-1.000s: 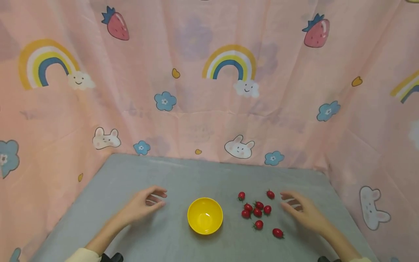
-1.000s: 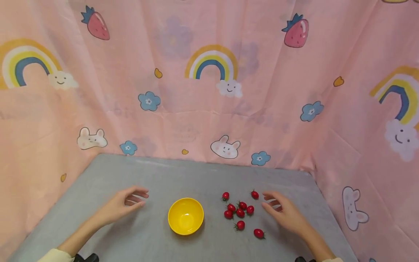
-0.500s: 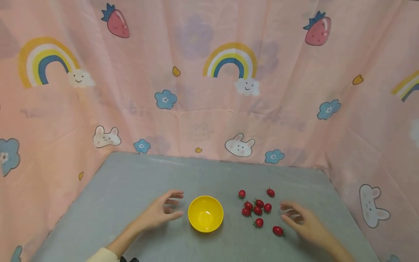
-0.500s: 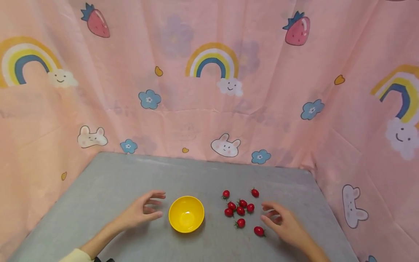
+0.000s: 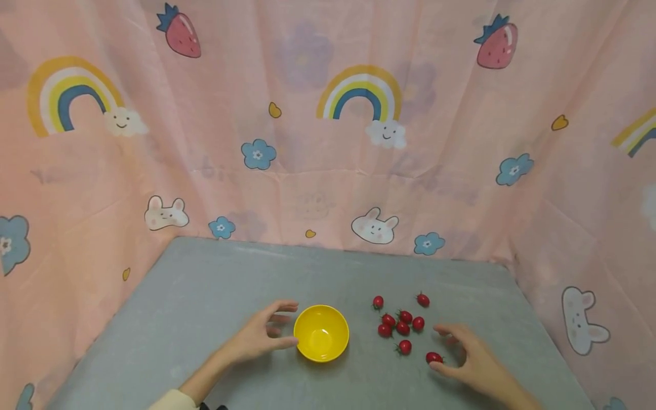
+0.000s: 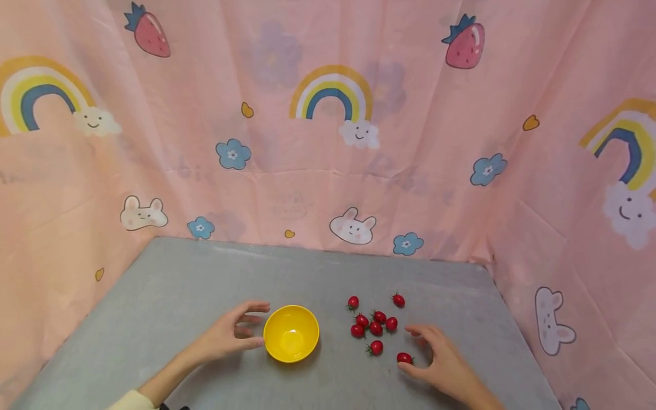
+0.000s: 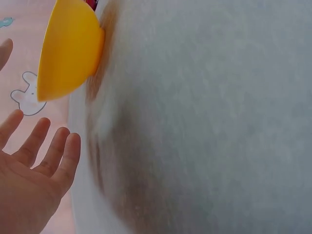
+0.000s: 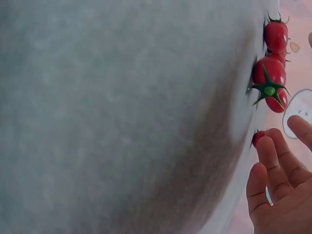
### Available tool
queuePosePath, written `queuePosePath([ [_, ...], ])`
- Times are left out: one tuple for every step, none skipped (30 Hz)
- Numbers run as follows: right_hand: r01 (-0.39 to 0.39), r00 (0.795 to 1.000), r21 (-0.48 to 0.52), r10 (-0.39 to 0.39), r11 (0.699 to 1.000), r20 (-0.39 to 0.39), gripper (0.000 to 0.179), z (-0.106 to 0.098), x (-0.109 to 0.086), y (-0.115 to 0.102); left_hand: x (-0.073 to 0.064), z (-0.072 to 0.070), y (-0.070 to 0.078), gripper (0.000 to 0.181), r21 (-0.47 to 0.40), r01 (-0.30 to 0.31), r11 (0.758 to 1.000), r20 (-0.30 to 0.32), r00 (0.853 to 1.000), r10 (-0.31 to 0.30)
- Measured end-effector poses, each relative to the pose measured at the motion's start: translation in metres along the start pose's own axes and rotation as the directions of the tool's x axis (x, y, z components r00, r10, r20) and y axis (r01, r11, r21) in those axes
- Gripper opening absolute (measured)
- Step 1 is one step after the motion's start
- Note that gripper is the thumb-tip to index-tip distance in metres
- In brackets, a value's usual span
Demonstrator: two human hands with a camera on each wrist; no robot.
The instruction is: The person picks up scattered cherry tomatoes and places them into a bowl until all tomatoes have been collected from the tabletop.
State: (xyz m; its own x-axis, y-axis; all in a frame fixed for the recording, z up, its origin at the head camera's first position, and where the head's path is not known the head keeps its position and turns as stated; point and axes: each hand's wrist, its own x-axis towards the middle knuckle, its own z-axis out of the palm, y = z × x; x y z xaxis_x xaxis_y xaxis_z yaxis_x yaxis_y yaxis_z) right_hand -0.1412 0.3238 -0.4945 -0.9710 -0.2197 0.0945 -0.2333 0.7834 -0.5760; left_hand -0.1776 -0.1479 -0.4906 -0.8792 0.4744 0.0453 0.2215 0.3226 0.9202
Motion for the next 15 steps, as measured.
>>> queuePosePath([
  [-0.011, 1.000, 0.005, 0.011, 1.000, 0.014, 0.072, 0.0002, 0.0002, -0.0008, 0.0007, 0.0010, 0.0001, 0.069, 0.001, -0.003, 1.000, 0.004, 1.000, 0.003],
  [-0.021, 1.000, 0.012, 0.020, 1.000, 0.022, 0.072, 0.0006, 0.0003, -0.0013, 0.0012, 0.0020, -0.0002, 0.068, 0.003, -0.005, 1.000, 0.007, 1.000, 0.005],
  [-0.024, 0.999, 0.020, 0.023, 1.000, 0.030, 0.071, 0.0013, 0.0004, -0.0010, 0.0015, 0.0029, 0.0004, 0.068, -0.003, -0.013, 1.000, 0.010, 1.000, 0.013],
  [-0.026, 0.999, 0.027, 0.025, 0.999, 0.035, 0.070, 0.0020, 0.0006, -0.0008, 0.0015, 0.0038, 0.0007, 0.067, -0.005, -0.020, 1.000, 0.014, 1.000, 0.020],
  [-0.024, 0.999, 0.032, 0.023, 0.999, 0.040, 0.068, 0.0029, 0.0006, -0.0002, 0.0014, 0.0046, 0.0007, 0.067, -0.004, -0.025, 1.000, 0.015, 1.000, 0.025],
  [-0.013, 0.999, 0.041, 0.012, 0.999, 0.039, 0.065, 0.0038, 0.0008, 0.0006, 0.0013, 0.0054, 0.0009, 0.066, -0.009, -0.032, 0.999, 0.016, 0.999, 0.032],
  [0.002, 0.999, 0.048, -0.003, 0.999, 0.034, 0.062, 0.0048, 0.0008, 0.0015, 0.0011, 0.0062, 0.0011, 0.065, -0.012, -0.035, 0.999, 0.017, 0.999, 0.035],
  [0.029, 0.999, 0.053, -0.030, 0.998, 0.027, 0.059, 0.0056, 0.0011, 0.0024, 0.0008, 0.0068, 0.0009, 0.064, -0.017, -0.034, 0.999, 0.017, 0.999, 0.034],
  [0.067, 0.997, 0.059, -0.069, 0.996, 0.020, 0.054, 0.0063, 0.0016, 0.0036, 0.0007, 0.0073, 0.0008, 0.063, -0.021, -0.036, 0.999, 0.017, 0.999, 0.036],
  [0.102, 0.995, 0.065, -0.103, 0.993, 0.011, 0.050, 0.0068, 0.0021, 0.0046, 0.0004, 0.0078, 0.0005, 0.062, -0.025, -0.034, 0.999, 0.015, 0.999, 0.035],
  [0.138, 0.990, 0.071, -0.138, 0.988, 0.004, 0.046, 0.0072, 0.0028, 0.0055, 0.0004, 0.0083, 0.0002, 0.062, -0.027, -0.034, 0.999, 0.013, 0.999, 0.035],
  [0.170, 0.985, 0.076, -0.171, 0.983, 0.001, 0.042, 0.0076, 0.0035, 0.0063, 0.0004, 0.0087, 0.0000, 0.061, -0.030, -0.034, 0.999, 0.011, 0.999, 0.034],
  [0.193, 0.981, 0.081, -0.194, 0.978, 0.004, 0.039, 0.0077, 0.0042, 0.0067, 0.0004, 0.0092, -0.0005, 0.060, -0.027, -0.034, 0.999, 0.007, 0.999, 0.034],
  [0.211, 0.977, 0.088, -0.213, 0.973, 0.016, 0.035, 0.0078, 0.0049, 0.0071, 0.0003, 0.0097, -0.0010, 0.060, -0.024, -0.035, 0.999, 0.004, 0.999, 0.035],
  [0.215, 0.975, 0.093, -0.219, 0.972, 0.030, 0.033, 0.0079, 0.0055, 0.0074, 0.0004, 0.0103, -0.0015, 0.060, -0.019, -0.037, 0.999, 0.001, 0.999, 0.037],
])
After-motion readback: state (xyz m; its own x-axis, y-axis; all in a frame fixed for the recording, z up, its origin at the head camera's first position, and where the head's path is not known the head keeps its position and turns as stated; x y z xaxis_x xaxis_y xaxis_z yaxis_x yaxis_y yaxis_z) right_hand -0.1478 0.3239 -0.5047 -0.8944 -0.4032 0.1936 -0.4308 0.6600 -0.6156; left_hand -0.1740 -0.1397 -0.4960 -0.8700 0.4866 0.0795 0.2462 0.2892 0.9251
